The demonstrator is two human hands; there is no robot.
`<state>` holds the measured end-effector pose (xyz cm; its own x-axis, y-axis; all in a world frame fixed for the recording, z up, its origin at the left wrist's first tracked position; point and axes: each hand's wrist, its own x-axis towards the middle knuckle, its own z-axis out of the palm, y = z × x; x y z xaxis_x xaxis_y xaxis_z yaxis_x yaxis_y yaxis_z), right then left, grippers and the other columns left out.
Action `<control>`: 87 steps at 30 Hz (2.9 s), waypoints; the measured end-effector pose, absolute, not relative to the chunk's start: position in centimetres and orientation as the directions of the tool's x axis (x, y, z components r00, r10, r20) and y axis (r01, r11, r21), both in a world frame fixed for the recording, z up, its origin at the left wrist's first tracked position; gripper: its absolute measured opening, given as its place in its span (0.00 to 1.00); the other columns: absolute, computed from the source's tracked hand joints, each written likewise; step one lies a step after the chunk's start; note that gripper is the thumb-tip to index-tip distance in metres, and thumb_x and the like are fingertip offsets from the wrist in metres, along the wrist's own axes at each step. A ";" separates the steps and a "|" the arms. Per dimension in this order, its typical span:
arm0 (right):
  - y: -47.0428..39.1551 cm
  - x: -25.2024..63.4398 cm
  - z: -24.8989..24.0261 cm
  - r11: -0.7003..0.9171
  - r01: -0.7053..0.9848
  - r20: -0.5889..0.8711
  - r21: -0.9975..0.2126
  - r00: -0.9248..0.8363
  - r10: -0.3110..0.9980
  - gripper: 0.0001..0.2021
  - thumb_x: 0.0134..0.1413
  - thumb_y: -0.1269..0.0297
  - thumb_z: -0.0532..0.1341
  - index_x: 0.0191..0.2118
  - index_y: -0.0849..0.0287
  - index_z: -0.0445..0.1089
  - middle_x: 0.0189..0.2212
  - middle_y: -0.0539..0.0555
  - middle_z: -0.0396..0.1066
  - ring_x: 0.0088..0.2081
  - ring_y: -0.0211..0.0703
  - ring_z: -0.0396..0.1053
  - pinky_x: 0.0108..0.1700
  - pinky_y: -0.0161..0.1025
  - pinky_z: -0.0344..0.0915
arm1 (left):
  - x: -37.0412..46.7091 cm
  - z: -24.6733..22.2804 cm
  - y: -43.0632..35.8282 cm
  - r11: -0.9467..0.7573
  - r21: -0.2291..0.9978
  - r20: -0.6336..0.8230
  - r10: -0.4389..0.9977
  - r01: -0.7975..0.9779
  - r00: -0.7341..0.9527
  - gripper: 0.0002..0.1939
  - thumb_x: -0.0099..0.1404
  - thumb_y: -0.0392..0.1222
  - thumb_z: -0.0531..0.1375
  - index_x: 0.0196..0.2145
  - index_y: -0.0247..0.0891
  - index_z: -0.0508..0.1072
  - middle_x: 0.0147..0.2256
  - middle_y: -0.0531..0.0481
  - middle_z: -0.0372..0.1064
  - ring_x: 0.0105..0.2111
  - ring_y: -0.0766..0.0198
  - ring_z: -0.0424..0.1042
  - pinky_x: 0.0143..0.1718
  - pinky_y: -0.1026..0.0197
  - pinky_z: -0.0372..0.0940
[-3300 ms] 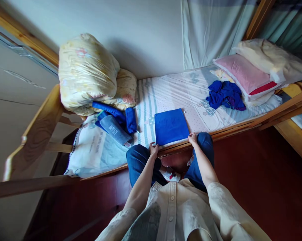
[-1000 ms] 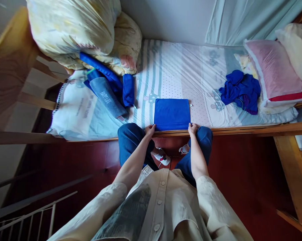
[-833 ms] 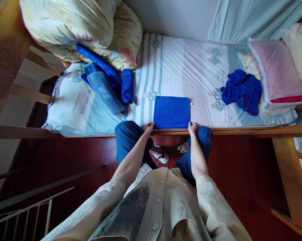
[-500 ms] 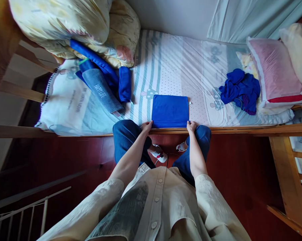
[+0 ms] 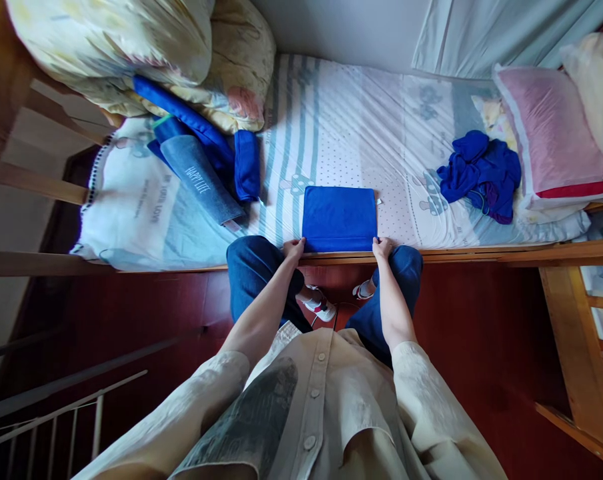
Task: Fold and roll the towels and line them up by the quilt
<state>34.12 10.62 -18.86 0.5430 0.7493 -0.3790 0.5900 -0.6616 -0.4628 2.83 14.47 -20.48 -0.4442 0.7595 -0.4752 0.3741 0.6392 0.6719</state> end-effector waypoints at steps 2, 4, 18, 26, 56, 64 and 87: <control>10.8 33.7 -18.3 -0.662 0.605 -0.374 -0.443 0.546 0.749 0.13 0.64 0.60 0.62 0.44 0.64 0.80 0.44 0.67 0.81 0.47 0.54 0.76 0.50 0.41 0.67 | 2.9 -20.1 14.4 0.623 0.681 -0.454 0.772 0.386 -0.445 0.12 0.59 0.45 0.63 0.21 0.41 0.70 0.22 0.48 0.69 0.37 0.50 0.76 0.46 0.54 0.69; 10.9 33.6 -17.6 -0.664 0.613 -0.369 -0.429 0.552 0.748 0.13 0.65 0.61 0.62 0.46 0.64 0.78 0.45 0.69 0.80 0.48 0.56 0.76 0.51 0.43 0.67 | 2.8 -19.7 14.4 0.601 0.694 -0.432 0.788 0.396 -0.438 0.11 0.59 0.45 0.64 0.22 0.40 0.70 0.22 0.48 0.68 0.36 0.51 0.75 0.46 0.54 0.69; 6.9 34.8 -15.0 0.003 0.867 0.002 -0.498 -0.003 1.000 0.18 0.68 0.69 0.56 0.58 0.60 0.74 0.57 0.63 0.76 0.61 0.51 0.70 0.67 0.48 0.65 | 1.6 -17.6 12.6 -0.185 0.742 -0.013 0.957 0.645 0.290 0.18 0.68 0.43 0.62 0.54 0.40 0.76 0.60 0.41 0.73 0.65 0.49 0.67 0.69 0.48 0.60; 6.8 34.2 -15.3 -0.043 0.931 -0.159 -0.362 -0.017 0.987 0.27 0.61 0.67 0.65 0.65 0.60 0.70 0.66 0.65 0.68 0.68 0.58 0.65 0.70 0.58 0.61 | 2.4 -19.7 12.0 -0.121 0.619 -0.198 0.932 0.776 0.303 0.38 0.56 0.26 0.57 0.65 0.32 0.70 0.66 0.36 0.66 0.69 0.47 0.62 0.72 0.44 0.56; 6.8 33.3 -14.6 -0.307 0.837 -0.156 -0.453 0.265 0.952 0.21 0.61 0.77 0.57 0.56 0.59 0.77 0.50 0.63 0.80 0.54 0.56 0.76 0.60 0.48 0.70 | 0.8 -17.7 11.7 -0.092 0.657 -0.116 0.968 0.748 0.221 0.25 0.57 0.27 0.55 0.50 0.36 0.80 0.47 0.40 0.80 0.52 0.47 0.77 0.60 0.49 0.69; 7.3 33.4 -15.3 -0.300 0.688 -0.099 -0.661 0.316 0.944 0.20 0.57 0.75 0.57 0.52 0.64 0.79 0.51 0.63 0.80 0.57 0.53 0.75 0.64 0.47 0.67 | 2.2 -17.6 12.5 0.198 0.827 -0.160 0.980 0.526 -0.117 0.16 0.62 0.32 0.55 0.45 0.35 0.77 0.43 0.40 0.78 0.48 0.51 0.77 0.57 0.50 0.69; 8.9 33.6 -17.0 -0.456 0.635 -0.188 -0.624 0.444 0.876 0.08 0.57 0.60 0.64 0.29 0.57 0.71 0.29 0.57 0.79 0.34 0.49 0.73 0.42 0.40 0.69 | 0.9 -19.9 13.1 0.317 0.820 -0.209 0.941 0.476 -0.266 0.05 0.65 0.43 0.60 0.34 0.40 0.71 0.30 0.47 0.72 0.37 0.55 0.75 0.46 0.54 0.71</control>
